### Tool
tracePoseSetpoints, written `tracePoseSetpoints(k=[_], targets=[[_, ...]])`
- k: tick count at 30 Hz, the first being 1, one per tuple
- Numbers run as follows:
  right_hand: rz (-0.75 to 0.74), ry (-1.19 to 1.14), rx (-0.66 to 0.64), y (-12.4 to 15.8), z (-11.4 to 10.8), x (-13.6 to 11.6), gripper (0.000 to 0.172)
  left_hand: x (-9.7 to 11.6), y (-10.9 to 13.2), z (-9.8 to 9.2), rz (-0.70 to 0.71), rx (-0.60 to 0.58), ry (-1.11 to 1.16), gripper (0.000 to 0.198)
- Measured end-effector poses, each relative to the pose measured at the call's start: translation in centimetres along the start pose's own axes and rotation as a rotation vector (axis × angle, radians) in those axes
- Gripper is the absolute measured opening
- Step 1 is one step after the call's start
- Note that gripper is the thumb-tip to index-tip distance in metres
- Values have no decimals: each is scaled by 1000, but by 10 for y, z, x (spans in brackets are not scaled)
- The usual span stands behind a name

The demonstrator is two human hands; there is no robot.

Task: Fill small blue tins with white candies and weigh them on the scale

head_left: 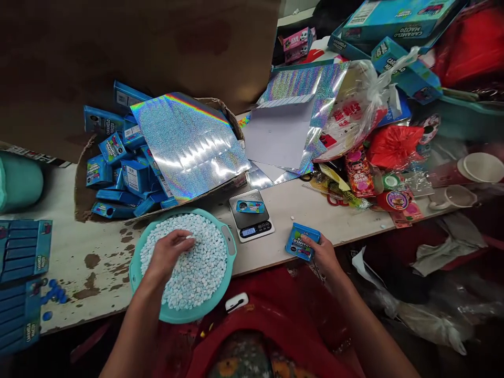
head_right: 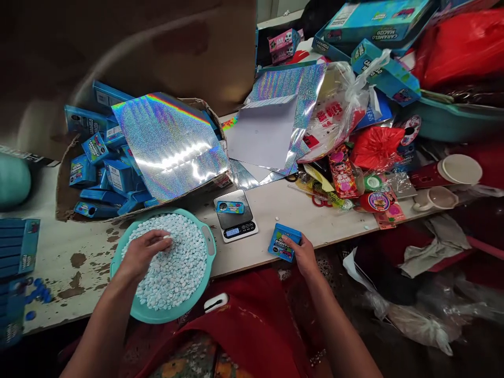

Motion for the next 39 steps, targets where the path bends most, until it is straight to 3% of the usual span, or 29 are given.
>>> tracePoseSetpoints(k=[3, 6, 8, 10, 16, 21, 24, 32, 39], targets=[[-1, -4, 6, 2, 0, 1, 50, 53, -22, 55, 193, -128, -243, 24], [-5, -7, -3, 3, 1, 1, 49, 100, -44, 109, 395, -159, -656, 12], [1, -31, -9, 4, 1, 1, 48, 114, -56, 134, 472, -166, -904, 14], [6, -50, -6, 5, 1, 1, 49, 118, -64, 147, 501, -185, -1040, 17], [-29, -36, 4, 2, -4, -1, 47, 124, -64, 144, 588, -202, -887, 17], [-30, -35, 18, 1, -10, 1, 46, 131, -63, 121, 540, -35, -694, 17], [-21, -30, 20, 3, -11, 2, 47, 131, -61, 111, 539, 9, -660, 22], [-16, -15, 27, 12, -5, 1, 48, 115, -55, 97, 512, -11, -632, 22], [-40, -4, 32, 16, -4, 5, 49, 109, -57, 105, 535, -65, -619, 19]])
Point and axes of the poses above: each hand's wrist, its own y-axis away from the middle knuckle, its own z-axis out of the palm, x = y × z, the point moved 7 cm from there along -y, towards the middle knuckle, and after that the axes turned 10 degrees about -x, right-handed, at the moved point
